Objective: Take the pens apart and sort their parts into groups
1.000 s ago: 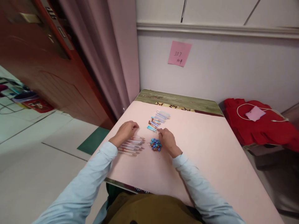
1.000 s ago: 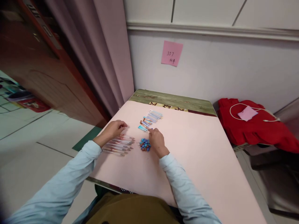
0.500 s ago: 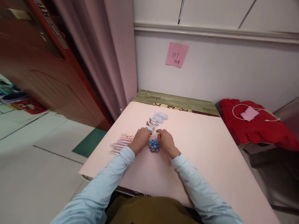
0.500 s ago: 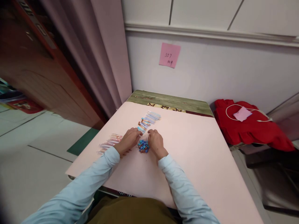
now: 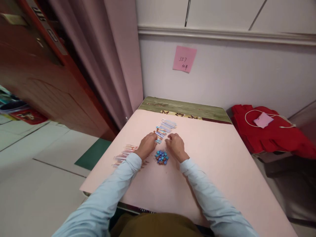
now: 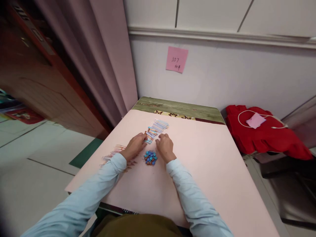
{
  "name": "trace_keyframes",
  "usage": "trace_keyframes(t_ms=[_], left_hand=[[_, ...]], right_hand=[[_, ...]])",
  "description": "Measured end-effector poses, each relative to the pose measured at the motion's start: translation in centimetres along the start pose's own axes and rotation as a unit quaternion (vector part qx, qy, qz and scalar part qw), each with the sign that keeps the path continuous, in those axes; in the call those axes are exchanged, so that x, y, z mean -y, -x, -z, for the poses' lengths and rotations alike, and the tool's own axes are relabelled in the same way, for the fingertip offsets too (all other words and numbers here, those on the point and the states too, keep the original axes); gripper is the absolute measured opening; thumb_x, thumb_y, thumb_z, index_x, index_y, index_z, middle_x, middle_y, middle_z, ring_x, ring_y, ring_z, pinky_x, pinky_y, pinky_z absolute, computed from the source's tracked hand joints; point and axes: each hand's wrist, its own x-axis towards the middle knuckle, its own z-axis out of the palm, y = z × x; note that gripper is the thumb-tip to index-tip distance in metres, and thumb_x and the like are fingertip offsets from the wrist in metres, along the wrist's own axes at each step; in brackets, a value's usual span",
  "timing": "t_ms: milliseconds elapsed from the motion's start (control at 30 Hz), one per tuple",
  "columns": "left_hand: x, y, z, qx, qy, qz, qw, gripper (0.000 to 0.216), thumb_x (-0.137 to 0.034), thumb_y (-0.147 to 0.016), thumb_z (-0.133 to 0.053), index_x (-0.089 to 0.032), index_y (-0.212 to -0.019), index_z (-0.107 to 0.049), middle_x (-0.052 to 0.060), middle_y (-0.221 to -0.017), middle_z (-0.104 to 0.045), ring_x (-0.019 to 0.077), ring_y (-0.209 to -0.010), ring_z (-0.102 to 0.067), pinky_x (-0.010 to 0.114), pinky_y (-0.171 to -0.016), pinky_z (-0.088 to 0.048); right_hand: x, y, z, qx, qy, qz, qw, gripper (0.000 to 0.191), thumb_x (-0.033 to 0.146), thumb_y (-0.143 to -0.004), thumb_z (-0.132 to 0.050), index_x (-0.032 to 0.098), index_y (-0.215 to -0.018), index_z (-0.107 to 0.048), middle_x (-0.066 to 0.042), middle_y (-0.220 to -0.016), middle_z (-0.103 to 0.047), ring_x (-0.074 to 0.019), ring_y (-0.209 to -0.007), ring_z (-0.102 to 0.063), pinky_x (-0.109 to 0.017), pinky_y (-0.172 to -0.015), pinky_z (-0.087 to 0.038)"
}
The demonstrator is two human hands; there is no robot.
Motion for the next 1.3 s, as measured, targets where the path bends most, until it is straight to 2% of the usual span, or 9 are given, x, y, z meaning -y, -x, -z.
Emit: trace_keyframes(t_ms=[233, 533, 700, 800, 900, 967, 1067, 1167, 1300], left_hand=[[0.5, -1.7, -0.7, -0.001, 0.010, -0.008, 1.000, 0.010, -0.012, -0.084, -0.053, -0.020, -0.089, -0.057, 0.007, -0.093, -0.061, 0.0222, -0.091, -0.059, 0.032, -0.083, -0.046], [1.2, -2.3, -1.3, -0.018, 0.030, -0.016, 0.999, 0.011, -0.012, -0.082, -0.055, -0.019, -0.089, -0.059, 0.007, -0.093, -0.058, 0.0215, -0.088, -0.059, 0.031, -0.082, -0.044], [2.4, -1.3, 0.9, -0.038, 0.035, -0.010, 0.999, 0.017, -0.009, -0.079, -0.055, -0.018, -0.092, -0.063, 0.008, -0.094, -0.061, 0.0225, -0.089, -0.059, 0.033, -0.084, -0.044], [4.9, 0.0, 3.2, -0.036, 0.013, 0.002, 0.999, 0.015, -0.012, -0.079, -0.055, -0.017, -0.089, -0.065, 0.008, -0.090, -0.063, 0.0220, -0.083, -0.059, 0.032, -0.079, -0.043], [8.1, 1.7, 5.2, -0.043, 0.002, 0.023, 0.999, 0.014, -0.016, -0.079, -0.056, -0.017, -0.087, -0.068, 0.007, -0.085, -0.065, 0.0206, -0.076, -0.058, 0.031, -0.073, -0.041], [10.0, 2.9, 6.0, -0.035, 0.011, 0.042, 0.998, 0.013, -0.018, -0.077, -0.057, -0.017, -0.082, -0.069, 0.006, -0.081, -0.066, 0.0192, -0.071, -0.057, 0.030, -0.067, -0.039], [11.5, 4.1, 6.2, 0.013, 0.041, 0.045, 0.998, 0.011, -0.019, -0.073, -0.058, -0.018, -0.075, -0.069, 0.003, -0.075, -0.066, 0.0173, -0.067, -0.057, 0.027, -0.063, -0.037], [11.1, 4.7, 5.9, 0.058, 0.064, 0.018, 0.996, 0.010, -0.020, -0.070, -0.059, -0.018, -0.071, -0.069, 0.002, -0.071, -0.064, 0.0163, -0.066, -0.056, 0.026, -0.062, -0.036], [9.8, 4.8, 5.8, 0.075, 0.080, -0.007, 0.994, 0.012, -0.021, -0.071, -0.059, -0.018, -0.071, -0.070, 0.002, -0.069, -0.064, 0.0165, -0.065, -0.055, 0.026, -0.062, -0.036]], right_hand=[[-0.1, -0.9, -1.3, -0.005, 0.000, -0.017, 1.000, 0.014, 0.028, -0.089, -0.061, 0.020, -0.097, -0.069, -0.007, -0.098, -0.067, -0.0188, -0.088, -0.062, -0.028, -0.074, -0.041], [-1.1, 0.7, 0.0, 0.014, -0.050, -0.008, 0.999, 0.025, 0.018, -0.089, -0.054, 0.020, -0.109, -0.070, -0.007, -0.099, -0.070, -0.0183, -0.088, -0.063, -0.027, -0.077, -0.042], [-0.6, 2.7, 1.0, 0.037, -0.049, 0.017, 0.998, 0.023, 0.017, -0.089, -0.054, 0.018, -0.106, -0.069, -0.007, -0.098, -0.070, -0.0180, -0.086, -0.063, -0.027, -0.078, -0.042], [-0.3, 3.9, 1.4, 0.089, -0.049, 0.060, 0.993, 0.019, 0.018, -0.090, -0.053, 0.020, -0.093, -0.072, -0.006, -0.099, -0.069, -0.0175, -0.087, -0.063, -0.026, -0.077, -0.042], [0.1, 4.2, 1.9, 0.080, -0.052, 0.048, 0.994, 0.022, 0.017, -0.090, -0.053, 0.020, -0.103, -0.070, -0.006, -0.100, -0.069, -0.0178, -0.086, -0.063, -0.027, -0.076, -0.042], [0.6, 4.0, 2.2, 0.060, -0.056, 0.041, 0.996, 0.026, 0.019, -0.090, -0.055, 0.019, -0.113, -0.068, -0.007, -0.101, -0.070, -0.0180, -0.084, -0.063, -0.027, -0.077, -0.042], [2.4, 3.5, 2.3, 0.078, -0.057, 0.076, 0.992, 0.019, 0.021, -0.091, -0.055, 0.019, -0.103, -0.070, -0.007, -0.098, -0.071, -0.0185, -0.086, -0.063, -0.027, -0.078, -0.042], [5.0, 3.6, 1.4, 0.115, -0.047, 0.125, 0.984, 0.017, 0.023, -0.092, -0.056, 0.020, -0.095, -0.072, -0.007, -0.097, -0.071, -0.0186, -0.088, -0.063, -0.027, -0.077, -0.042], [7.9, 4.1, -1.1, 0.132, -0.009, 0.152, 0.979, 0.022, 0.027, -0.093, -0.055, 0.021, -0.108, -0.070, -0.007, -0.102, -0.070, -0.0180, -0.088, -0.064, -0.027, -0.073, -0.042]])
